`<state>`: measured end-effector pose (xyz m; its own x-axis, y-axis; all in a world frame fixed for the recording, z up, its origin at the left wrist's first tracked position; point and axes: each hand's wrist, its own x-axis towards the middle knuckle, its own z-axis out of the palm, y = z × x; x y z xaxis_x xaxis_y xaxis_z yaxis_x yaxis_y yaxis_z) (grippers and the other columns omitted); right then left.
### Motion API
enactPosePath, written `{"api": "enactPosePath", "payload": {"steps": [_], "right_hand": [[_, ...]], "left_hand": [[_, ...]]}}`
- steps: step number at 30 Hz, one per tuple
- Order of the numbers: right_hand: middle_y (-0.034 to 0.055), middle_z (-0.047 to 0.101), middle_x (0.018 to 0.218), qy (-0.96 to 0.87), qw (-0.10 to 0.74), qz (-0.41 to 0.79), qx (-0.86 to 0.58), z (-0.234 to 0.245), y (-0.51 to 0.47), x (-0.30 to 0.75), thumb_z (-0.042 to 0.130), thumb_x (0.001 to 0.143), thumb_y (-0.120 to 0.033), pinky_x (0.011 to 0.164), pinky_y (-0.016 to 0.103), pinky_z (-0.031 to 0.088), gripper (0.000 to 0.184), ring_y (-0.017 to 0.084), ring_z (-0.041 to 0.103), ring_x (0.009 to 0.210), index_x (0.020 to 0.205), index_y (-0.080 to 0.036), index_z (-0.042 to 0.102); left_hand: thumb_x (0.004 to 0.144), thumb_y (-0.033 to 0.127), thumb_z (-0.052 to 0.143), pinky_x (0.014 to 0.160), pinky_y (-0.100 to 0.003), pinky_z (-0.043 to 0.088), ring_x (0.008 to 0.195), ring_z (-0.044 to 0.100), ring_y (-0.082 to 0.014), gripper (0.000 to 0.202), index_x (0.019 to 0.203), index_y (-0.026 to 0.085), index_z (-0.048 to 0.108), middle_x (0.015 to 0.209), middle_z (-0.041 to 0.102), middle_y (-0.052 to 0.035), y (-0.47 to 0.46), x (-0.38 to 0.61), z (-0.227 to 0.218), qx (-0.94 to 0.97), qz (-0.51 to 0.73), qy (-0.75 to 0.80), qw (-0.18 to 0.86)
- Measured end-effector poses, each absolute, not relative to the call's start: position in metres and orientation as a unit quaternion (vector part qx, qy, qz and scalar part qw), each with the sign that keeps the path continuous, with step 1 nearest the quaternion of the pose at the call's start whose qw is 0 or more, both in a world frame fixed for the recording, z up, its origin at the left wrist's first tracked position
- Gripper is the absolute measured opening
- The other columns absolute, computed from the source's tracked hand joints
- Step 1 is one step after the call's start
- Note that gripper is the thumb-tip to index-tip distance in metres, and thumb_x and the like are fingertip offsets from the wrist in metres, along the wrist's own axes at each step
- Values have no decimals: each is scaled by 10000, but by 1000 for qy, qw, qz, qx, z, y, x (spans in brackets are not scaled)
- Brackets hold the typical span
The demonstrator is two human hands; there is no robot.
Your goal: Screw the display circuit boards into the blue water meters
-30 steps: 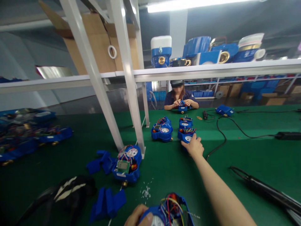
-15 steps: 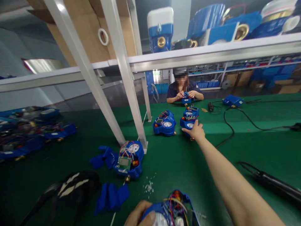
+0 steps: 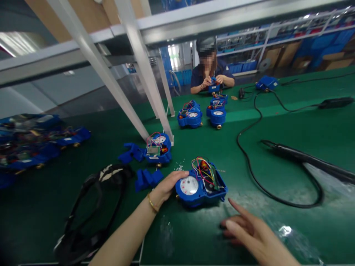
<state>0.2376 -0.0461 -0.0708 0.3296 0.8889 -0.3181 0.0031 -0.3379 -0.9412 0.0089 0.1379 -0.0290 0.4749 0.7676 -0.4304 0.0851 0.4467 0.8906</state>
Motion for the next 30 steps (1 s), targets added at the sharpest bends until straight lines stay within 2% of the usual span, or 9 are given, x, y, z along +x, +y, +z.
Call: {"api": "enactPosePath", "payload": {"steps": [3, 7, 13, 16, 18, 21, 24, 27, 30], "right_hand": [[182, 661, 1134, -287, 523, 539, -594, -68, -28, 190, 662, 739, -692, 849, 403, 591, 928, 290, 673, 985, 1435, -121, 441], [170, 690, 1027, -257, 548, 532, -593, -53, 8, 197, 762, 615, -685, 862, 395, 577, 1110, 292, 674, 953, 1457, -65, 392], [133, 630, 1244, -320, 528, 515, -594, -55, 24, 217, 778, 632, -567, 915, 385, 541, 760, 308, 605, 1135, 1271, -183, 631], [150, 621, 1252, -352, 509, 502, -604, -53, 27, 214, 766, 621, -594, 945, 386, 524, 833, 310, 593, 1154, 1309, -156, 596], [163, 644, 1201, -361, 504, 497, -607, -53, 27, 212, 753, 603, -624, 945, 387, 522, 871, 308, 611, 1123, 1303, -132, 585], [152, 688, 1070, -366, 520, 457, -622, -52, 26, 213, 746, 565, -630, 840, 381, 556, 846, 298, 657, 987, 1233, -130, 610], [109, 694, 907, -356, 559, 347, -663, -41, 23, 215, 731, 580, -635, 644, 304, 539, 726, 230, 650, 768, 1100, -133, 666], [60, 590, 613, -370, 533, 371, -665, -21, 23, 213, 620, 695, -726, 430, 240, 377, 636, 135, 503, 494, 817, -107, 706], [15, 438, 451, -412, 466, 450, -641, -2, 29, 204, 603, 682, -781, 369, 225, 202, 677, 80, 330, 381, 577, -112, 627]], "left_hand": [[658, 528, 710, 609, -253, 373, 601, 492, -118, 389, 696, 153, 614, 636, 580, 19, 123, 12, -30, 481, 268, 476, 685], [777, 535, 602, 655, -275, 365, 711, 496, -153, 369, 686, 181, 556, 696, 549, 9, 82, 8, -34, 552, 287, 530, 576], [904, 521, 471, 773, -352, 406, 837, 545, -221, 374, 799, 185, 598, 836, 603, -50, 42, -5, -22, 698, 185, 539, 434], [961, 425, 408, 848, -384, 412, 898, 543, -232, 330, 881, 178, 612, 887, 603, -66, 54, -8, -3, 725, 258, 559, 308], [946, 401, 475, 872, -387, 420, 937, 534, -232, 281, 1029, 174, 619, 955, 606, -71, 66, -5, 9, 737, 326, 546, 228], [872, 397, 633, 872, -367, 438, 951, 536, -221, 352, 1175, 217, 634, 984, 614, -54, 78, 7, 19, 796, 359, 447, 196], [872, 338, 652, 799, -331, 445, 826, 548, -186, 239, 1083, 244, 712, 824, 611, -21, 77, 19, 13, 848, 353, 340, 205], [939, 236, 531, 722, -310, 434, 741, 526, -167, 214, 1010, 223, 732, 730, 589, -17, 71, 23, -1, 855, 384, 299, 180], [959, 194, 447, 705, -303, 444, 771, 516, -175, 281, 1055, 211, 710, 760, 584, -36, 68, 21, -14, 868, 398, 259, 145]]}}
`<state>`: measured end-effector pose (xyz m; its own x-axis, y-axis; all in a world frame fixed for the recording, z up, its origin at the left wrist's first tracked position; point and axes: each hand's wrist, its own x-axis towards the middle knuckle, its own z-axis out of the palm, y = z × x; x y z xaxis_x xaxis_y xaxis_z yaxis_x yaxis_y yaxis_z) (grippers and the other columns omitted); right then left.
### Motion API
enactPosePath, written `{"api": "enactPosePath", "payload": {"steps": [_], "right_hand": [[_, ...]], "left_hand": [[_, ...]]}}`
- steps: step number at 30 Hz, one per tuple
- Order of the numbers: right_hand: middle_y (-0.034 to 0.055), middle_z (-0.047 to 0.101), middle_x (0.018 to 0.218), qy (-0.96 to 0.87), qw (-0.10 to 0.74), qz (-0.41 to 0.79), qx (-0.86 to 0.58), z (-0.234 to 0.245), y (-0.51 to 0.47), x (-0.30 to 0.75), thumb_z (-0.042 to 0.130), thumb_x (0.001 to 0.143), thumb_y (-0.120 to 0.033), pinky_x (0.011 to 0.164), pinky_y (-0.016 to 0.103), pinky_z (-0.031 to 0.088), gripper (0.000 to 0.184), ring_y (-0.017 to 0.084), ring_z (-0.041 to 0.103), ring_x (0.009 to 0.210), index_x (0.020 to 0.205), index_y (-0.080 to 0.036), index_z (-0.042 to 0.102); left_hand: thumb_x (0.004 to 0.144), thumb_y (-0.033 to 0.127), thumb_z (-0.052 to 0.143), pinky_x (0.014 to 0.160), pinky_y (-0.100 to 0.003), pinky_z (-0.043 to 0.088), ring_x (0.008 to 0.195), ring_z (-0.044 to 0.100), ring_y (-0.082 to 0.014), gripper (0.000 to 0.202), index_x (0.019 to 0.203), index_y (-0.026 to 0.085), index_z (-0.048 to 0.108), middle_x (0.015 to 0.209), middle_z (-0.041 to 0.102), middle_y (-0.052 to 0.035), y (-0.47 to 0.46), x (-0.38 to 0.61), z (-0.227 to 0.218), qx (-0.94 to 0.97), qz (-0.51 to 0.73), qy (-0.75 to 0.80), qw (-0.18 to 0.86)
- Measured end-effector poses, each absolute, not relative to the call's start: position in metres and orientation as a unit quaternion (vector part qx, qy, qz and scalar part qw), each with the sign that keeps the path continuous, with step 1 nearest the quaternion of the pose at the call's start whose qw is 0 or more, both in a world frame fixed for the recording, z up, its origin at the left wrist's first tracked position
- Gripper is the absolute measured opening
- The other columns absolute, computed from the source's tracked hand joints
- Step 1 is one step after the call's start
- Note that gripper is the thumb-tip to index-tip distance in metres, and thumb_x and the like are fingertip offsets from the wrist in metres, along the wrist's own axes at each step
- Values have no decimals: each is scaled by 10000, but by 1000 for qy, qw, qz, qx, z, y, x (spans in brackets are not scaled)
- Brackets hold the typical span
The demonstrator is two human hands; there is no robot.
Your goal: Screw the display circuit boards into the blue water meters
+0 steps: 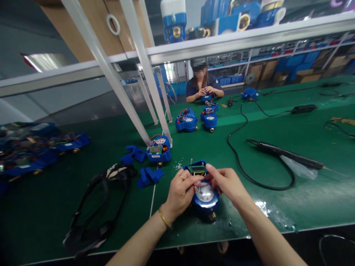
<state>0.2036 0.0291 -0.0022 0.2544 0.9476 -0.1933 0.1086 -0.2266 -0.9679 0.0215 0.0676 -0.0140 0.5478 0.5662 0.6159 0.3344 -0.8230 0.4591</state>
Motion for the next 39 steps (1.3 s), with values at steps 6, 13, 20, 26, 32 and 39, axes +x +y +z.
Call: {"api": "enactPosePath", "payload": {"steps": [6, 13, 20, 26, 32, 39], "right_hand": [[12, 496, 510, -432, 506, 415, -621, 10, 41, 190, 707, 620, -691, 392, 217, 197, 572, 74, 319, 429, 590, -127, 614], [42, 619, 654, -454, 591, 377, -550, 11, 38, 174, 727, 715, -562, 493, 219, 384, 433, 135, 509, 567, 710, -132, 682], [45, 673, 750, -505, 573, 295, -574, 3, 37, 164, 671, 778, -521, 566, 239, 442, 368, 159, 564, 621, 758, -156, 713], [40, 638, 674, -542, 555, 213, -594, 9, 33, 161, 606, 804, -518, 533, 247, 402, 376, 152, 523, 570, 704, -164, 681], [21, 600, 639, -520, 564, 236, -596, 9, 34, 162, 628, 788, -513, 499, 237, 363, 368, 133, 477, 539, 723, -158, 701], [21, 595, 631, -499, 577, 266, -590, 9, 37, 165, 640, 780, -516, 507, 232, 379, 373, 141, 496, 559, 738, -151, 705]], "left_hand": [[927, 160, 422, 730, -327, 470, 780, 517, -184, 320, 1129, 194, 668, 794, 580, -53, 66, 16, -21, 903, 369, 199, 94], [943, 187, 436, 781, -348, 449, 780, 560, -174, 230, 1098, 173, 606, 883, 667, -55, 66, 6, 19, 836, 458, 288, 88], [894, 303, 616, 855, -362, 425, 923, 516, -204, 190, 1053, 213, 671, 957, 572, -52, 102, 10, 59, 876, 377, 301, 1], [889, 326, 623, 843, -366, 418, 928, 491, -213, 185, 1033, 222, 674, 970, 541, -55, 109, 12, 67, 899, 341, 275, -11], [811, 270, 676, 895, -370, 428, 942, 506, -212, 341, 1119, 176, 565, 969, 547, -44, 106, 11, 67, 855, 393, 326, 93], [841, 181, 575, 823, -312, 430, 844, 534, -169, 162, 1002, 189, 561, 836, 512, -4, 102, 3, 44, 743, 479, 434, 174]]}}
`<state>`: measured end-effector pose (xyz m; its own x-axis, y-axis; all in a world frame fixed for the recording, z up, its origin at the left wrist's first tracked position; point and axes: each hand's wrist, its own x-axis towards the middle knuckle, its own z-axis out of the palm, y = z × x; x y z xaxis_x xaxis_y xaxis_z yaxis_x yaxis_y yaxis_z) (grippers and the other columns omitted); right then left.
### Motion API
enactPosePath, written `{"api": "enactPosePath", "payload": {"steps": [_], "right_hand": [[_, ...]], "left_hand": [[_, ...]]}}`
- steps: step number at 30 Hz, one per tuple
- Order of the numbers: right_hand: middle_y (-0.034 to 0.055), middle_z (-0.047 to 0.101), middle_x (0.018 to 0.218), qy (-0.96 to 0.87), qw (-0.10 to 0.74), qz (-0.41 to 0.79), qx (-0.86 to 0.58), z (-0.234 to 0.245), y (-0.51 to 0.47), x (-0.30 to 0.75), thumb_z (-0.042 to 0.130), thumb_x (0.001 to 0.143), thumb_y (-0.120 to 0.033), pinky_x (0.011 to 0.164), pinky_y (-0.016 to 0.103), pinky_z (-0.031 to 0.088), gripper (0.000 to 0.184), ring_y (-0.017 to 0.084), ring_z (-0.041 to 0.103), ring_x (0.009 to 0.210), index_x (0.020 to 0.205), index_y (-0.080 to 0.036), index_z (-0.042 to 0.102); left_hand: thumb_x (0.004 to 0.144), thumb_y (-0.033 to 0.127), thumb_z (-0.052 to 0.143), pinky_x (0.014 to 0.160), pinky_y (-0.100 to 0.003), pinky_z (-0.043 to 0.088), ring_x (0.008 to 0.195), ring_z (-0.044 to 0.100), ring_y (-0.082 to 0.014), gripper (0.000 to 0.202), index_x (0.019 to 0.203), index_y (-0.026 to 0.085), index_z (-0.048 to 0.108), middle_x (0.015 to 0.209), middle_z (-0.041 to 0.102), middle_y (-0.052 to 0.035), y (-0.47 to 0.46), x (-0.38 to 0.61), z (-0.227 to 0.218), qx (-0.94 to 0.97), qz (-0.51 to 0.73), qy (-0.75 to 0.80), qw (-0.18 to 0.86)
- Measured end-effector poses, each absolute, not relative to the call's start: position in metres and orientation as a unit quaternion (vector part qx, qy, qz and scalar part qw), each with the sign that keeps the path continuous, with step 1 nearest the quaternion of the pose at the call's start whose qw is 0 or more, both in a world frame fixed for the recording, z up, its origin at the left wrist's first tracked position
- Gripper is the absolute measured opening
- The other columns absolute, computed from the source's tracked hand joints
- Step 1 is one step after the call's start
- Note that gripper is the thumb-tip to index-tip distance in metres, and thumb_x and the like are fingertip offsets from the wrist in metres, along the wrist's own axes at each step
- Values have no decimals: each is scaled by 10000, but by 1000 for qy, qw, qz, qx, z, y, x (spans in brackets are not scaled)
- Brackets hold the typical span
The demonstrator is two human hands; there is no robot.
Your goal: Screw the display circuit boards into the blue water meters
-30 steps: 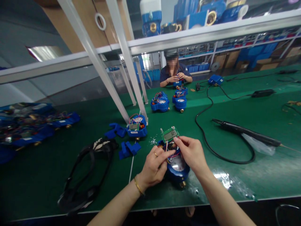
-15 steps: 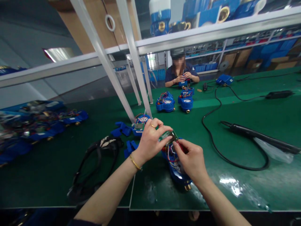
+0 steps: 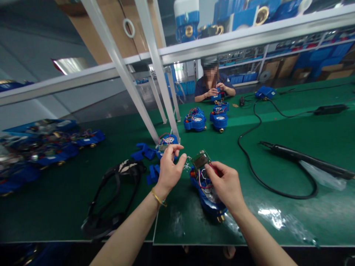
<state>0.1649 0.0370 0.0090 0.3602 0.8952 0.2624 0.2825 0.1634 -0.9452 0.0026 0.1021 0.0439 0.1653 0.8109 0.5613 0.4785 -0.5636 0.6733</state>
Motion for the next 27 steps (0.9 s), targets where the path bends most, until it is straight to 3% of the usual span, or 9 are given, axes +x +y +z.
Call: {"api": "enactPosePath", "payload": {"steps": [6, 13, 17, 27], "right_hand": [[-5, 504, 570, -498, 589, 275, -574, 7, 39, 163, 657, 782, -551, 477, 216, 336, 416, 114, 432, 523, 657, -156, 616], [9, 597, 656, -564, 567, 178, -573, 2, 38, 156, 571, 888, -456, 522, 219, 353, 342, 113, 493, 552, 716, -165, 622], [-31, 533, 561, -607, 557, 59, -564, 4, 37, 151, 540, 926, -347, 488, 212, 328, 268, 86, 449, 463, 747, -167, 628], [17, 655, 718, -656, 523, -86, -537, 2, 36, 145, 489, 969, -221, 543, 215, 402, 186, 115, 602, 556, 899, -144, 643]], "left_hand": [[872, 276, 641, 801, -319, 416, 779, 532, -159, 81, 907, 203, 636, 790, 580, 3, 91, 3, 46, 795, 469, 375, 86], [931, 352, 575, 796, -349, 414, 819, 528, -186, 212, 1024, 221, 714, 848, 620, -42, 87, 13, 44, 846, 420, 328, -20], [942, 329, 557, 776, -344, 418, 831, 523, -191, 220, 1034, 211, 718, 850, 627, -50, 86, 18, 38, 837, 434, 333, -21], [875, 247, 671, 767, -318, 440, 763, 549, -156, 81, 879, 202, 739, 771, 640, -14, 81, 26, 33, 762, 535, 354, 87]]}}
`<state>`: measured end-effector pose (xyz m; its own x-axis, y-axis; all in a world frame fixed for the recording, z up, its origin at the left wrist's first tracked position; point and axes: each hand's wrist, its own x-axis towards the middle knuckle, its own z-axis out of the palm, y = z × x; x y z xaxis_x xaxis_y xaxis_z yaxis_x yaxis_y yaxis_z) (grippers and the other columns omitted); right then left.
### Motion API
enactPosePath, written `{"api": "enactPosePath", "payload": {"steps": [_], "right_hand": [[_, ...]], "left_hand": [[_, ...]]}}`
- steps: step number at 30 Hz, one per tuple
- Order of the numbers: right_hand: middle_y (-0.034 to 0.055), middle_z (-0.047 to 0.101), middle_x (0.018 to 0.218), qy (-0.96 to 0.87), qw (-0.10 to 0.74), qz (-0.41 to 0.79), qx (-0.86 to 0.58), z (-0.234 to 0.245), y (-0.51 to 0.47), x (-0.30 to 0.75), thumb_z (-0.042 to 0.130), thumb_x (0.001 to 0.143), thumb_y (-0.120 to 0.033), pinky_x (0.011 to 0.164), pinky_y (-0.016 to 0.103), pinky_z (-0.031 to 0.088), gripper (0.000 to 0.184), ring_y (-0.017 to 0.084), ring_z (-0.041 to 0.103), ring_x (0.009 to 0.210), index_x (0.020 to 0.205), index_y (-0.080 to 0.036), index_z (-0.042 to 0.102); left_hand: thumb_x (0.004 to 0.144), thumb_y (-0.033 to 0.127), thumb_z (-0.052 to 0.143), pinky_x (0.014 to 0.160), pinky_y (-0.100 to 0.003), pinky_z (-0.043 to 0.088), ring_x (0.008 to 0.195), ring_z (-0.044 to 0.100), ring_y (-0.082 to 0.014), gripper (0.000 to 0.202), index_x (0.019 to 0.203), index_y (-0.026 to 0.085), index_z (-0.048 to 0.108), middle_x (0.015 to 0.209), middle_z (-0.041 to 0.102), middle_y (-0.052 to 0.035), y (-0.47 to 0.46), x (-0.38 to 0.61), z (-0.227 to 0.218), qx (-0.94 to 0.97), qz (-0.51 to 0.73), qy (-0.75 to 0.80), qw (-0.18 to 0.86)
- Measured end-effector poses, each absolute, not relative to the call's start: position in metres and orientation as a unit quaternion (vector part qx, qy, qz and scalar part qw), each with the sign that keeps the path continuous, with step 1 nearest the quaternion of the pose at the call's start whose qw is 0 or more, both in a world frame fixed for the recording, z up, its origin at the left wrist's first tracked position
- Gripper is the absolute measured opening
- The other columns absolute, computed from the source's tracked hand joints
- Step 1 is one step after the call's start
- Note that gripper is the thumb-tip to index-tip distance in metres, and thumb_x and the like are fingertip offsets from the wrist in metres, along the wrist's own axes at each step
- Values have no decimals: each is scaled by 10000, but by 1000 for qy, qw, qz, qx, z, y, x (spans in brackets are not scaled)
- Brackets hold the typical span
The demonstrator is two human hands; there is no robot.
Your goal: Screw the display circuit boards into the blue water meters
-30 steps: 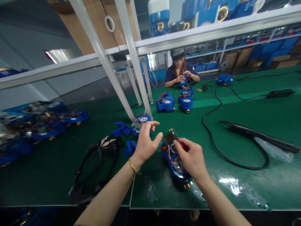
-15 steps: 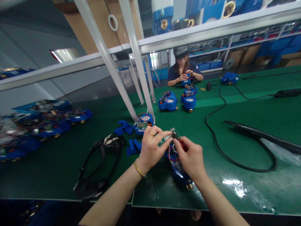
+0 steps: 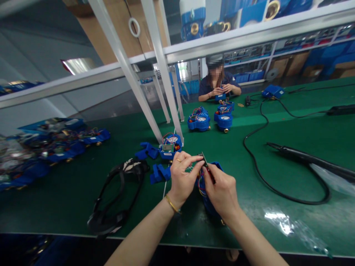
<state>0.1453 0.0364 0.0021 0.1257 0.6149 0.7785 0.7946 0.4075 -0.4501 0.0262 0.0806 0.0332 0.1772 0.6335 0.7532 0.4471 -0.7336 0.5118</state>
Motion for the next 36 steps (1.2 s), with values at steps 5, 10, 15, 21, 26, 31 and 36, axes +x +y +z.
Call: {"api": "enactPosePath", "payload": {"steps": [5, 10, 15, 21, 26, 31, 36], "right_hand": [[23, 680, 773, -669, 519, -100, -523, 2, 36, 145, 489, 970, -195, 565, 211, 437, 164, 115, 630, 590, 953, -141, 643], [18, 682, 774, -671, 531, -123, -502, 1, 37, 146, 494, 972, -201, 542, 204, 443, 166, 108, 628, 574, 940, -135, 643], [4, 663, 738, -663, 539, -122, -505, 3, 38, 145, 502, 977, -205, 537, 191, 437, 164, 96, 615, 555, 915, -133, 636], [-7, 657, 736, -662, 548, -104, -501, 2, 38, 145, 535, 958, -189, 548, 177, 433, 130, 84, 608, 558, 907, -134, 641], [-1, 662, 738, -666, 551, -101, -493, 3, 38, 148, 538, 949, -168, 562, 167, 433, 128, 80, 608, 562, 913, -118, 651], [-18, 634, 675, -653, 553, -103, -506, 6, 40, 146, 526, 948, -175, 513, 174, 405, 149, 78, 574, 504, 875, -130, 647], [-29, 596, 621, -644, 559, -97, -513, 6, 39, 145, 519, 946, -189, 482, 174, 378, 179, 69, 536, 458, 828, -128, 638]], "left_hand": [[851, 203, 696, 750, -302, 433, 757, 551, -146, 38, 825, 194, 722, 753, 631, 0, 84, 23, 36, 759, 546, 337, 111], [849, 180, 692, 790, -307, 430, 763, 556, -146, 74, 777, 190, 688, 758, 632, 5, 87, 21, 43, 788, 510, 326, 111], [835, 196, 712, 800, -311, 430, 799, 561, -159, 34, 855, 171, 701, 801, 635, -17, 83, 21, 40, 781, 519, 342, 64], [862, 202, 682, 748, -310, 429, 748, 550, -156, 62, 883, 176, 734, 756, 642, -21, 80, 25, 31, 764, 550, 334, 37], [851, 186, 693, 765, -308, 435, 748, 559, -148, 50, 808, 187, 717, 749, 647, -6, 82, 25, 34, 774, 537, 326, 77], [838, 224, 714, 792, -320, 431, 791, 562, -161, 36, 833, 188, 715, 791, 646, -16, 81, 26, 33, 773, 527, 345, 76], [865, 270, 688, 779, -332, 410, 766, 554, -164, 125, 954, 202, 743, 766, 642, -21, 77, 31, 25, 754, 544, 367, 33]]}}
